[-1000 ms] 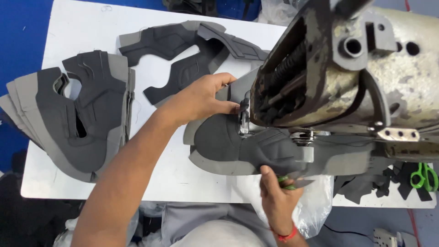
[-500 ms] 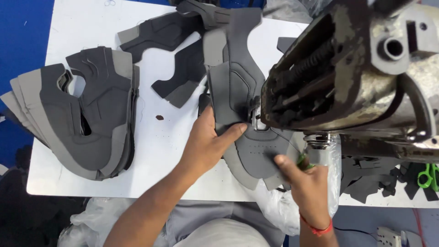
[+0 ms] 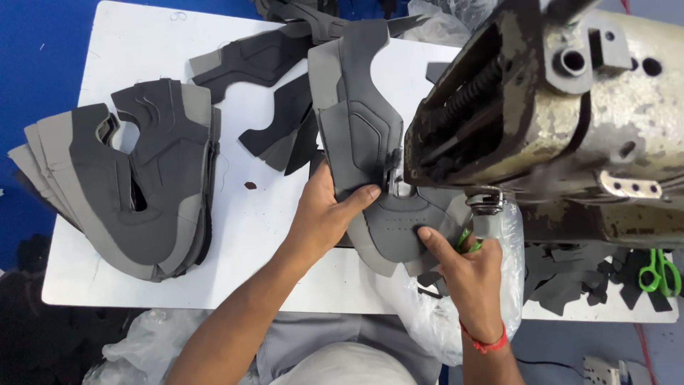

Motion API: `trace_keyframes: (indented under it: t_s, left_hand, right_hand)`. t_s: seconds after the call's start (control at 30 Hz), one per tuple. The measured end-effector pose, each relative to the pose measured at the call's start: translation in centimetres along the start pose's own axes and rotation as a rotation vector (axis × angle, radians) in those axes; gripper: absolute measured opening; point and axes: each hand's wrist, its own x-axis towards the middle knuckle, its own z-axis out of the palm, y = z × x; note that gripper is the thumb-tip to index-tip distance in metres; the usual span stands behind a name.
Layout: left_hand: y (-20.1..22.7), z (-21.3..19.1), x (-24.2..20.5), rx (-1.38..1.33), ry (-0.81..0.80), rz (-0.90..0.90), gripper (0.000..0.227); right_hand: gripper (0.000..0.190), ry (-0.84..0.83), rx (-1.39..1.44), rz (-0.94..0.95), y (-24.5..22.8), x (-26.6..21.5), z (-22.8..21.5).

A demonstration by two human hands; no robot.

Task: The person uses a sewing machine to stitch together gray and black material pieces. They guide the materials under the needle, sew along the edges, and then use scissors to cut the thread before moving the finished piece aside.

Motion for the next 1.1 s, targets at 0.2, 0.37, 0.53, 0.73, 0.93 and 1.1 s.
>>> trace_keyframes:
  t_s: [0.2,0.37,0.53,0.73,0.93,1.1]
  left_hand:
    - [0.1,1.3,-0.8,0.094,0.096,0.153,0.043]
    - [0.4,1.5,-0.8,0.172,0.117,0.153,0.044]
    - [0.4,1.1,-0.2,0.187,0.098,0.182,0.044]
    - [0.1,-0.2,0.6,0.202,0.009,0.185,0.046]
    - [0.6,-1.3,2.0,0.372,-0.062,0.023,0.045]
    - [0.6,-1.3,2.2,0.223,-0.113,0.025,0.046]
  right_hand:
    - [0.025,0.047,0.167,-0.125,-1.8,0.8,0.0]
    - [0.023,0.016,0.163,-0.120,-1.1,1.3,-0.3]
    - [0.024,0.036,0.098,-0.172,-0.8,1.6,-0.3]
    - [0.032,0.038,0.175,-0.282,-0.5,0.4,0.6]
    - [0.030,0.081,0.203,-0.215,0.6,-0.3,1.5]
    - [0.030,0.078,0.239,-0.190,2.0,-0.2,1.2]
